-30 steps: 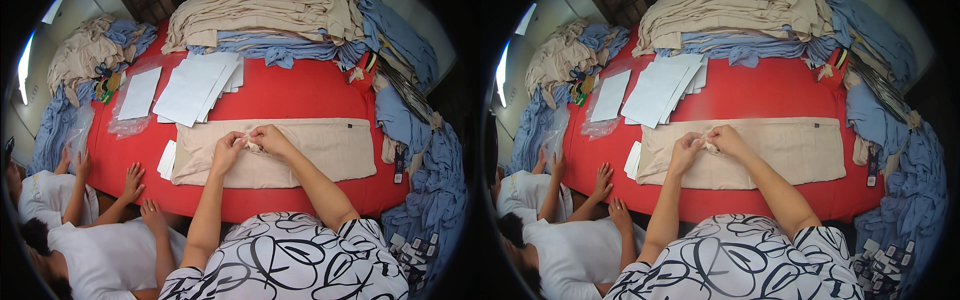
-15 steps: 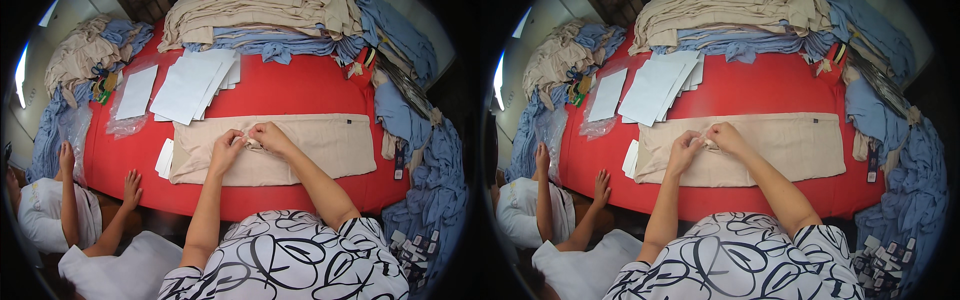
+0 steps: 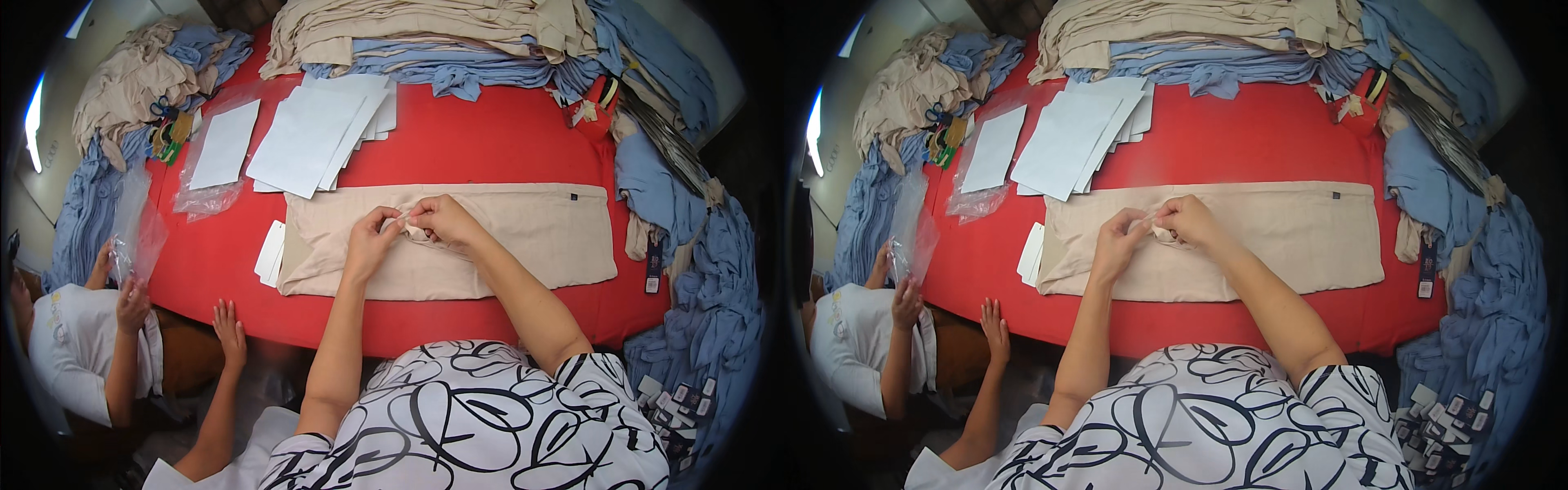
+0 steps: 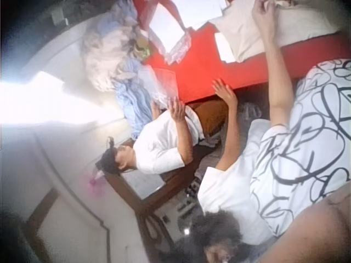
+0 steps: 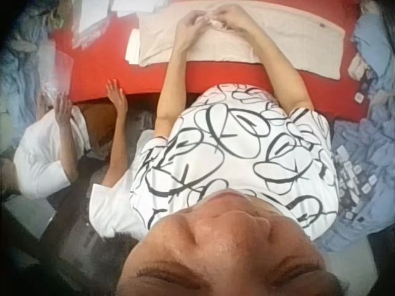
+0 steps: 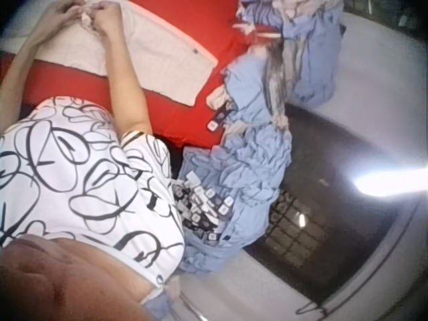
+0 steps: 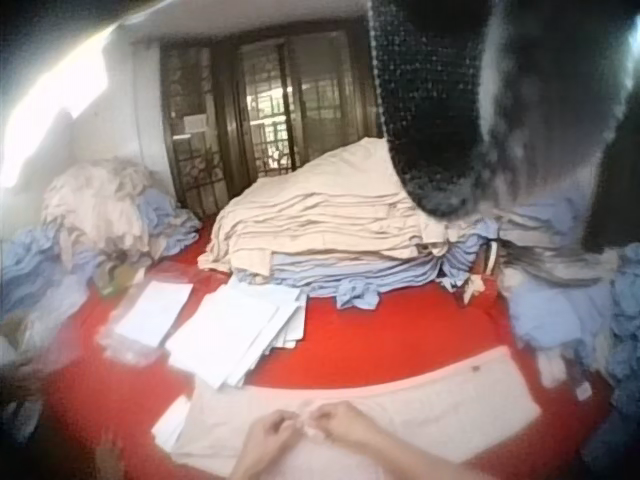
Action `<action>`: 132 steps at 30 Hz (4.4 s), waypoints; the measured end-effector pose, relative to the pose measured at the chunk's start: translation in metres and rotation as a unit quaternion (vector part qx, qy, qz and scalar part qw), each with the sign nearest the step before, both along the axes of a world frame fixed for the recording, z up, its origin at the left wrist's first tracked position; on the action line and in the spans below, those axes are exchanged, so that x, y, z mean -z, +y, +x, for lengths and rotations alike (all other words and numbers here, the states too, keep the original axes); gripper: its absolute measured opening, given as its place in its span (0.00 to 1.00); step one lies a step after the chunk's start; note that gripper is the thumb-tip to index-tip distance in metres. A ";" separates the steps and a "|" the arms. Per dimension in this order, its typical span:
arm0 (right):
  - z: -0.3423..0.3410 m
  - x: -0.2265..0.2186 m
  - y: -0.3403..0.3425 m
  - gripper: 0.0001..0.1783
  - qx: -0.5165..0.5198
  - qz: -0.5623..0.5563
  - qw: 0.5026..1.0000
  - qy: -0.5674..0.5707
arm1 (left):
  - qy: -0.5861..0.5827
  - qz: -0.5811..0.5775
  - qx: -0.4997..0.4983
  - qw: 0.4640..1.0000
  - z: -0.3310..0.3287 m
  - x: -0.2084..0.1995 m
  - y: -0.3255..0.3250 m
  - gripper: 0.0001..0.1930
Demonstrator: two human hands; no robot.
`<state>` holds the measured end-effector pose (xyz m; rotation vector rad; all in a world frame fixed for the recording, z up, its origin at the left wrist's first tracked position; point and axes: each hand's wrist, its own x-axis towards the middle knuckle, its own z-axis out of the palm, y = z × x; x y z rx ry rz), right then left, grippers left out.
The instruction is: The person folds a shirt on a table and uses a tool to clip away a thread.
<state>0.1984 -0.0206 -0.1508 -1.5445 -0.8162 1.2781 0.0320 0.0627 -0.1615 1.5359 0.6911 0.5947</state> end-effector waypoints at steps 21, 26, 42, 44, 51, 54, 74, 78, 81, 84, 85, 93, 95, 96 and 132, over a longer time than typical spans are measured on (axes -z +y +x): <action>-0.016 0.026 -0.004 0.11 0.047 0.139 0.955 -0.258 | -0.051 -0.016 -0.014 0.998 0.005 0.005 -0.002 0.07; -0.011 0.001 -0.007 0.09 0.033 0.053 0.998 -0.026 | -0.034 -0.013 -0.023 0.999 0.002 0.011 0.002 0.07; -0.012 -0.003 -0.004 0.09 0.008 0.060 0.975 -0.212 | 0.017 -0.018 0.007 1.000 -0.002 0.008 0.003 0.06; -0.017 -0.002 -0.004 0.09 0.014 0.059 0.968 -0.244 | 0.024 0.010 0.006 1.000 -0.003 0.010 0.004 0.06; -0.018 -0.001 -0.001 0.09 0.009 0.058 0.965 -0.256 | -0.006 0.020 -0.030 0.999 0.002 0.009 0.000 0.06; -0.013 0.009 0.000 0.09 0.011 0.049 0.976 -0.211 | 0.011 0.006 -0.017 1.000 0.004 0.006 0.002 0.06; 0.001 0.003 0.002 0.08 -0.018 0.024 0.999 0.014 | -0.002 -0.014 0.005 1.000 0.003 0.004 0.002 0.06; 0.007 0.000 0.005 0.05 -0.027 -0.004 0.999 0.045 | -0.002 -0.021 0.006 1.000 0.002 0.007 0.005 0.05; 0.011 0.004 0.007 0.05 -0.028 -0.013 0.998 0.057 | -0.002 -0.026 0.001 1.000 0.003 0.006 0.004 0.05; 0.012 0.004 0.008 0.05 -0.022 -0.021 0.997 0.064 | 0.005 -0.029 0.001 1.000 0.003 0.004 0.003 0.05; 0.010 0.002 0.008 0.05 -0.017 -0.017 0.997 0.071 | 0.004 -0.026 0.003 1.000 0.003 0.004 0.004 0.05; 0.004 0.003 0.005 0.06 -0.014 0.002 0.999 0.033 | 0.034 0.020 0.010 0.999 0.000 0.004 0.003 0.05; 0.003 0.002 0.006 0.07 -0.021 -0.001 0.999 0.026 | 0.030 0.039 0.007 0.999 0.001 0.005 0.003 0.06; 0.002 0.002 0.006 0.08 -0.020 -0.003 1.000 -0.010 | 0.050 0.051 0.002 0.997 0.000 0.006 0.002 0.06; -0.010 -0.004 -0.001 0.12 0.000 -0.007 0.994 -0.112 | 0.060 0.053 -0.032 0.996 0.000 -0.010 -0.006 0.10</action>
